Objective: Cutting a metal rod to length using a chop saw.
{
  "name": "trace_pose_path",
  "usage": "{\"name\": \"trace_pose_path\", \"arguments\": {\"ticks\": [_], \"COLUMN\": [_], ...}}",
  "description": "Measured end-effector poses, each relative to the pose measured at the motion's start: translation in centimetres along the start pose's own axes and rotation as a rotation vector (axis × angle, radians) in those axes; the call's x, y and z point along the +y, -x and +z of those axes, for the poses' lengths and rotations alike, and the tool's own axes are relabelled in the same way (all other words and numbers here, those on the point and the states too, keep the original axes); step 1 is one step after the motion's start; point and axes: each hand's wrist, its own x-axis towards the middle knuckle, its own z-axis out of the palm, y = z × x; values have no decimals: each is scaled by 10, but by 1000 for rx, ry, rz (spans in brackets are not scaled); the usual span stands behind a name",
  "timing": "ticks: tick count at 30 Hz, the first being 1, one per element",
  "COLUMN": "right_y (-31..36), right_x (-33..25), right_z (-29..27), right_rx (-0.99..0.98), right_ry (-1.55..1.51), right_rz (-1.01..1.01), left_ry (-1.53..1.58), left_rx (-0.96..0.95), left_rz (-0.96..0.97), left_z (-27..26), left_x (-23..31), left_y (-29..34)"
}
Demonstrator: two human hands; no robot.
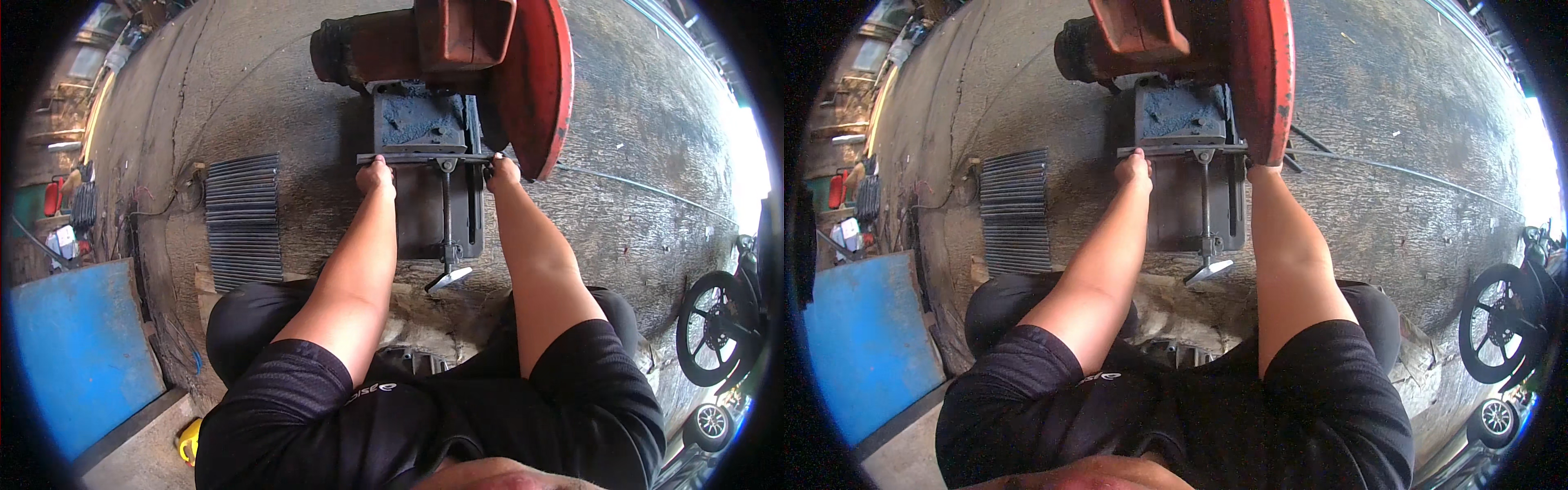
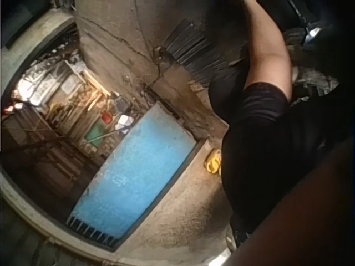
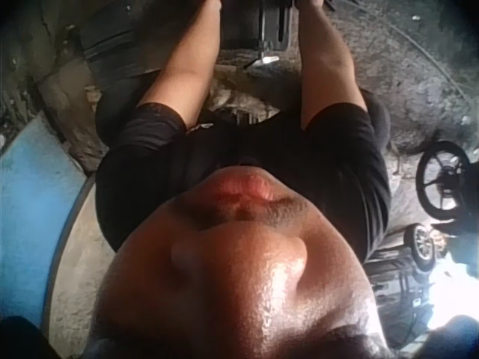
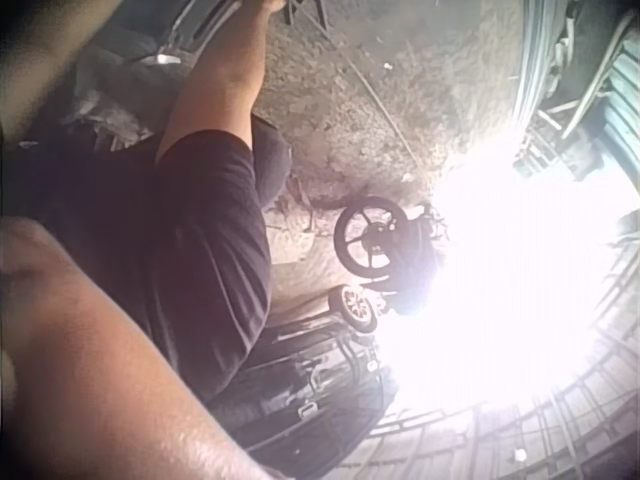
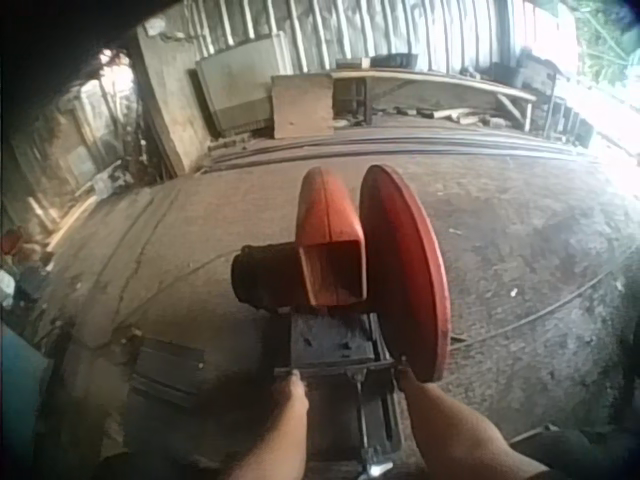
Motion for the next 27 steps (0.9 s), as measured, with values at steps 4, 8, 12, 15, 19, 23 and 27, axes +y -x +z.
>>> {"name": "trace_pose_path", "arguments": {"ticks": [4, 8, 12, 15, 19, 23, 27], "right_y": [-2, -60, -84, -50, 8, 35, 17], "right_x": [0, 42, 60, 39, -1, -19, -2], "right_z": [0, -5, 2, 8, 14, 13, 9], "right_rx": [162, 168, 121, 53, 70, 111, 54], "right_ry": [-569, -506, -459, -551, -509, -363, -290], "right_rz": [158, 90, -87, 173, 243, 236, 190], "left_ry": [-42, -14, 108, 154, 225, 277, 250], "left_rx": [35, 13, 37, 100, 92, 119, 114], "left_rz": [12, 4, -48, -67, -83, -124, -101], "left_z": [1, -1, -6, -11, -12, -8, -9], "left_x": [2, 8, 15, 22, 21, 21, 19], "left_y": [1, 6, 8, 2, -3, -3, 2]}}
